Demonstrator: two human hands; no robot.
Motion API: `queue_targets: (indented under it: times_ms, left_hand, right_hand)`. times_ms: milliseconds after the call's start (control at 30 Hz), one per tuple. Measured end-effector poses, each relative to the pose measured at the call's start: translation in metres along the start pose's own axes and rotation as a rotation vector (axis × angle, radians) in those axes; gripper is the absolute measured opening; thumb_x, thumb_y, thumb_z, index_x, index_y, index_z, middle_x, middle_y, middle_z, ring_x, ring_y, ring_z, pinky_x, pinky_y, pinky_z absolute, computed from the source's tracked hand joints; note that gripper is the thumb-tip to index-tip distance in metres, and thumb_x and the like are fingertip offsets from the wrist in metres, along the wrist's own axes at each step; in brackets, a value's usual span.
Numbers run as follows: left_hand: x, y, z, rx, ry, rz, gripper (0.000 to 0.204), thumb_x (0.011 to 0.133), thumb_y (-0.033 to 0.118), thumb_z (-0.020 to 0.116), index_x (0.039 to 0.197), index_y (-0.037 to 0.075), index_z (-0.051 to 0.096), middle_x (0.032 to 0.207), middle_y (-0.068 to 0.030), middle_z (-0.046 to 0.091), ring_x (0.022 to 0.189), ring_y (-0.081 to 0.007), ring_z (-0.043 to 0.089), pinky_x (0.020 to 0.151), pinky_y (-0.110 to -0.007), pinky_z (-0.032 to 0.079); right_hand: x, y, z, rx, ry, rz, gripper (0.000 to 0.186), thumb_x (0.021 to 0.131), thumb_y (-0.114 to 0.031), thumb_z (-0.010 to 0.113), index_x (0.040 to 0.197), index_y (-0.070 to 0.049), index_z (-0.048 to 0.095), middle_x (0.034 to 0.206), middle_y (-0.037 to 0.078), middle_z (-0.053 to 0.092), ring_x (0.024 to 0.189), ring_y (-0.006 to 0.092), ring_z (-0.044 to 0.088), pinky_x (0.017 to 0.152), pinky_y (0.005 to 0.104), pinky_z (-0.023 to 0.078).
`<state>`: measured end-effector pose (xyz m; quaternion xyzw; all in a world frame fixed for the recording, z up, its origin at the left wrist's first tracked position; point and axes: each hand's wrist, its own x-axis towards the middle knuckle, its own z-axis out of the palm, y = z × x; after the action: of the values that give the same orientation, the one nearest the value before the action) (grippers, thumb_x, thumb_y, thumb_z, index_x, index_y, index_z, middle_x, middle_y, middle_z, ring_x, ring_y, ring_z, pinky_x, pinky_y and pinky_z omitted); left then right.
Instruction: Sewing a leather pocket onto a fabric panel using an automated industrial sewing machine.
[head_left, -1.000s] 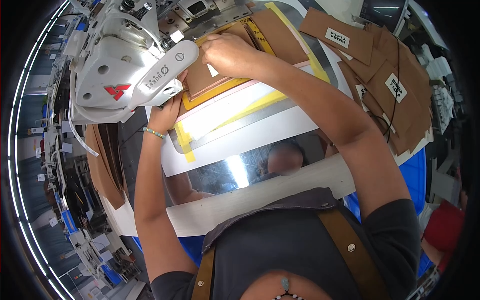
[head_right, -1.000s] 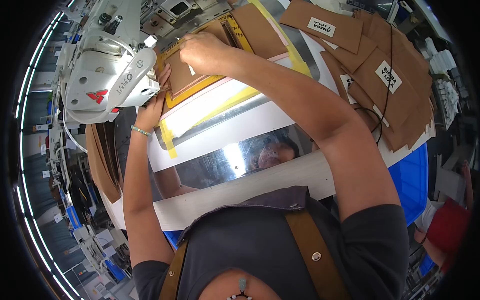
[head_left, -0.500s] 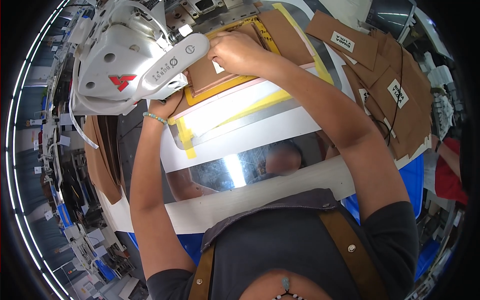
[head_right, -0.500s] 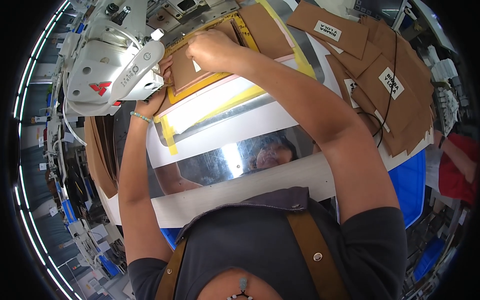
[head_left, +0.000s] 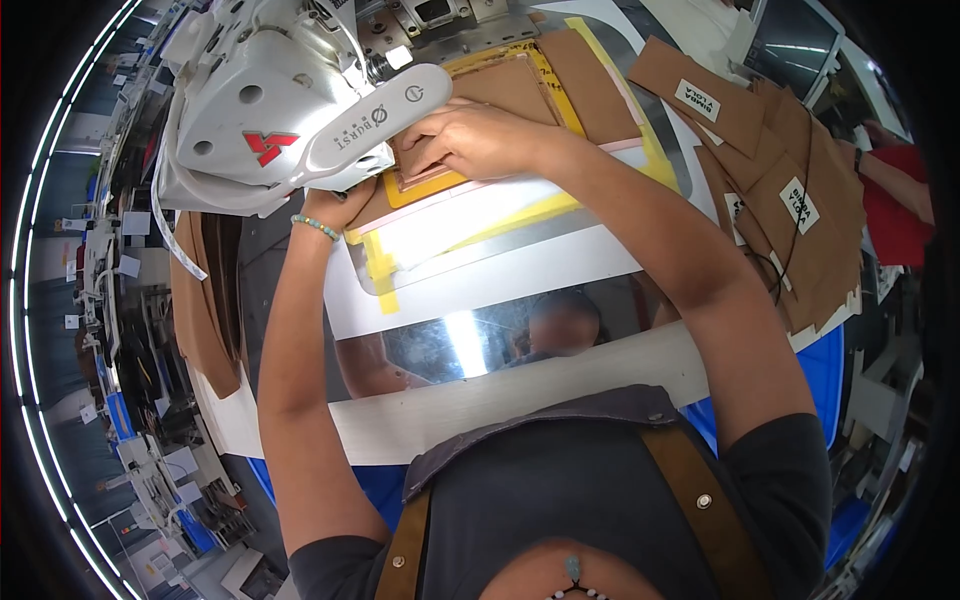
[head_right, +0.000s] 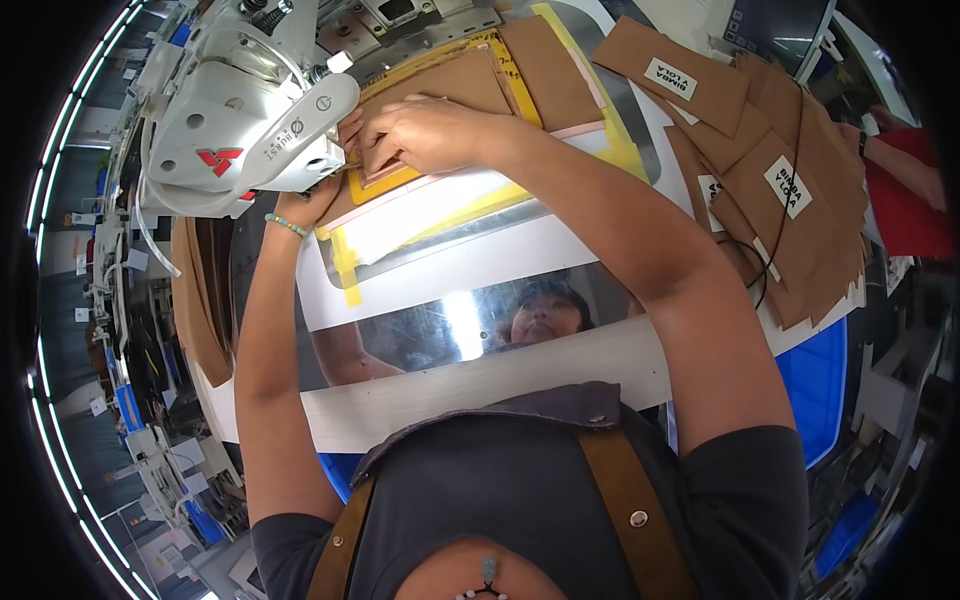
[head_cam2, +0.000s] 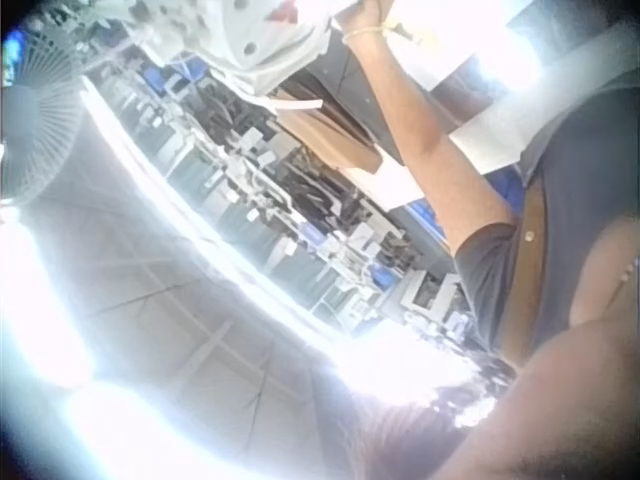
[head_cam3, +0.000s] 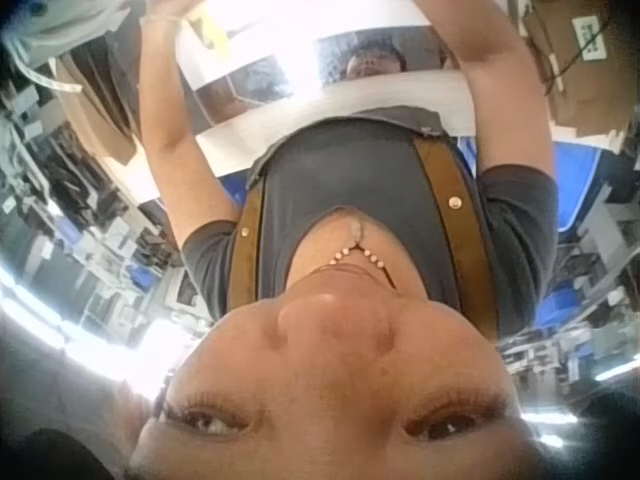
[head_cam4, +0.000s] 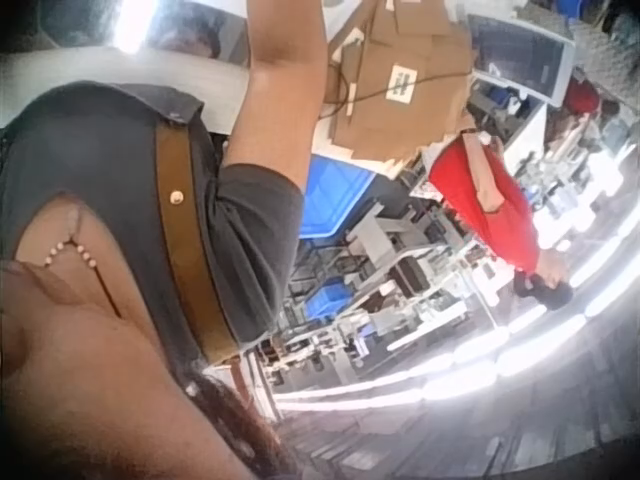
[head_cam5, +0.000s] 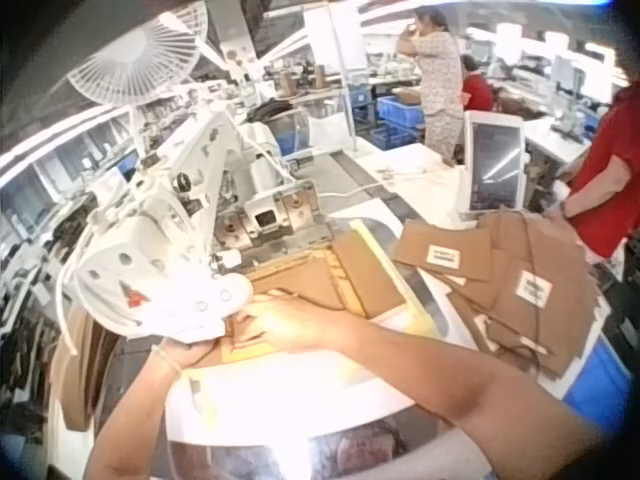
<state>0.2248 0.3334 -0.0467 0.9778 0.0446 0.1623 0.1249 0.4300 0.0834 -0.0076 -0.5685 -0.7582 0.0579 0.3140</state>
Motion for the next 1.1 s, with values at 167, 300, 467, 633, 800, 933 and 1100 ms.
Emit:
queue_targets:
  times_ms: [167,300,467,633,800,933,1100]
  left_hand:
    - [-0.005,-0.009,-0.005,-0.211,-0.09,-0.107,0.048,0.09,0.024,0.081,0.136,0.012,0.069,0.136,-0.0118,0.071,0.127,-0.0306,0.066,0.109,-0.041,0.053]
    - [-0.002,-0.012,-0.009,-0.033,-0.106,0.008,0.052,0.09,0.024,0.082,0.138,0.013,0.068,0.138,-0.0115,0.07,0.129,-0.0305,0.064,0.111,-0.041,0.052]
    - [0.008,-0.004,-0.015,0.017,-0.085,0.087,0.053,0.091,0.029,0.081,0.139,0.014,0.067,0.138,-0.0105,0.07,0.129,-0.0303,0.064,0.111,-0.042,0.052]
    - [0.01,0.002,-0.024,0.237,-0.186,0.063,0.056,0.096,0.039,0.076,0.146,0.016,0.062,0.147,-0.0118,0.064,0.136,-0.0314,0.059,0.116,-0.042,0.049]
    - [0.018,0.002,-0.014,0.2,-0.187,-0.054,0.055,0.099,0.036,0.071,0.15,0.022,0.06,0.151,-0.0064,0.061,0.139,-0.0299,0.057,0.119,-0.046,0.045]
    - [0.017,0.004,-0.018,0.231,-0.216,-0.054,0.055,0.096,0.033,0.073,0.148,0.019,0.061,0.148,-0.0082,0.063,0.137,-0.031,0.058,0.117,-0.046,0.046]
    - [0.013,0.008,-0.023,0.217,-0.118,0.09,0.051,0.096,0.031,0.074,0.143,0.018,0.063,0.143,-0.011,0.066,0.134,-0.0351,0.06,0.114,-0.048,0.047]
  right_hand:
    - [0.0,0.001,0.004,-0.024,0.029,-0.027,0.038,0.094,-0.006,0.065,0.116,-0.028,0.085,0.133,-0.002,0.07,0.129,0.0211,0.059,0.115,0.0406,0.043]
    - [0.0,0.0,0.006,-0.047,0.008,-0.014,0.036,0.094,-0.006,0.067,0.116,-0.028,0.085,0.131,-0.001,0.07,0.128,0.0217,0.059,0.115,0.041,0.043]
    - [0.003,0.001,0.008,-0.055,0.018,-0.023,0.034,0.094,-0.007,0.068,0.116,-0.027,0.085,0.13,-0.001,0.069,0.127,0.0225,0.059,0.115,0.0415,0.043]
    - [0.005,0.002,0.009,-0.05,0.011,0.013,0.031,0.094,-0.007,0.068,0.115,-0.023,0.085,0.131,-0.001,0.069,0.128,0.0232,0.059,0.116,0.0418,0.043]
    - [0.006,0.002,0.011,-0.038,0.038,0.022,0.029,0.094,-0.007,0.066,0.113,-0.02,0.085,0.13,0.0,0.07,0.129,0.0238,0.059,0.116,0.042,0.043]
    - [0.007,0.002,0.011,-0.059,0.022,0.04,0.031,0.094,-0.007,0.064,0.113,-0.02,0.085,0.129,0.0,0.072,0.128,0.0243,0.06,0.116,0.0427,0.044]
    - [0.007,-0.004,0.006,-0.059,-0.045,0.063,0.032,0.094,-0.007,0.063,0.113,-0.019,0.085,0.131,0.0,0.072,0.129,0.0246,0.06,0.116,0.0435,0.044]
